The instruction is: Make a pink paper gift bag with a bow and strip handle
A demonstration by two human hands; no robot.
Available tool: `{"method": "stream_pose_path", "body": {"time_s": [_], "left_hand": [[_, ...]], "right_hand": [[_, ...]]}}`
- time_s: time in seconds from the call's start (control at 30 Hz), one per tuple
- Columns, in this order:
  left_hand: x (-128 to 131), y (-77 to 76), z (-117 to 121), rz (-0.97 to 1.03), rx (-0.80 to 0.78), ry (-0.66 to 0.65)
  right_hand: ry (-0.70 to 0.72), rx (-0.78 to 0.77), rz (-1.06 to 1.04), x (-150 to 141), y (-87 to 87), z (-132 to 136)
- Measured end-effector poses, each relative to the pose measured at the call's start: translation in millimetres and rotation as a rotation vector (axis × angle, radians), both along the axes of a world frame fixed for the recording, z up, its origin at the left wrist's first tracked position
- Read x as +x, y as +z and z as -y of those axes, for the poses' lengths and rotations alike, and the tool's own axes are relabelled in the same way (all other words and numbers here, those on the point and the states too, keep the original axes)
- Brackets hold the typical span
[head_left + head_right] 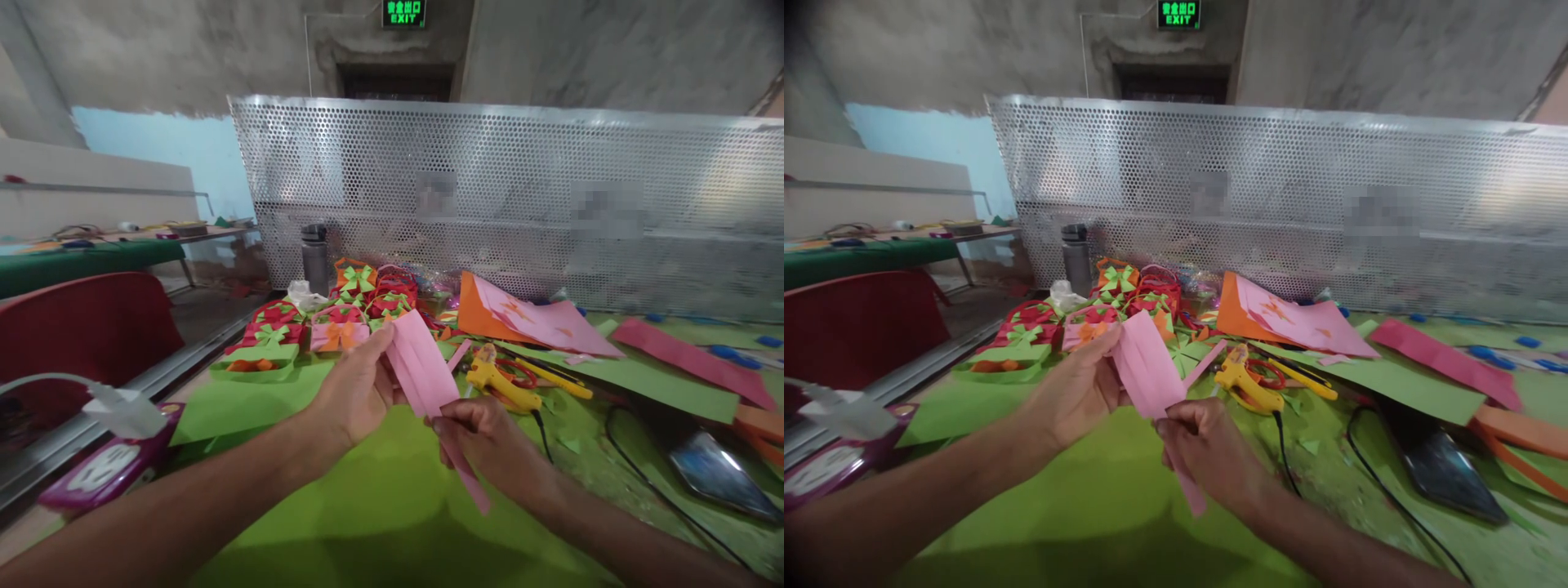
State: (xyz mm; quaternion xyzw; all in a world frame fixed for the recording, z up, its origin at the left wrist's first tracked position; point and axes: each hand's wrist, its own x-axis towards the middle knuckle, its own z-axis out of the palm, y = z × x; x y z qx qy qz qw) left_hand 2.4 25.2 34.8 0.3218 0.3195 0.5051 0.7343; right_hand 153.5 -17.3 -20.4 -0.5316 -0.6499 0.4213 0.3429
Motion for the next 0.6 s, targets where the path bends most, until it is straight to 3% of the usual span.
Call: {"method": "stream_pose_path", "body": {"time_s": [0.23, 0.6], "left_hand": [[-1.7, 0.9, 2.0, 0.042, 0.083, -0.036], [-1.1, -2.5, -3.1, 0.085, 0.079, -0.028]], "right_hand": [[-0.022, 0.041, -0.113, -0.9, -0.9, -2.1], [-0.032, 0.003, -0.139, 0.8, -2.6, -1.3]]}}
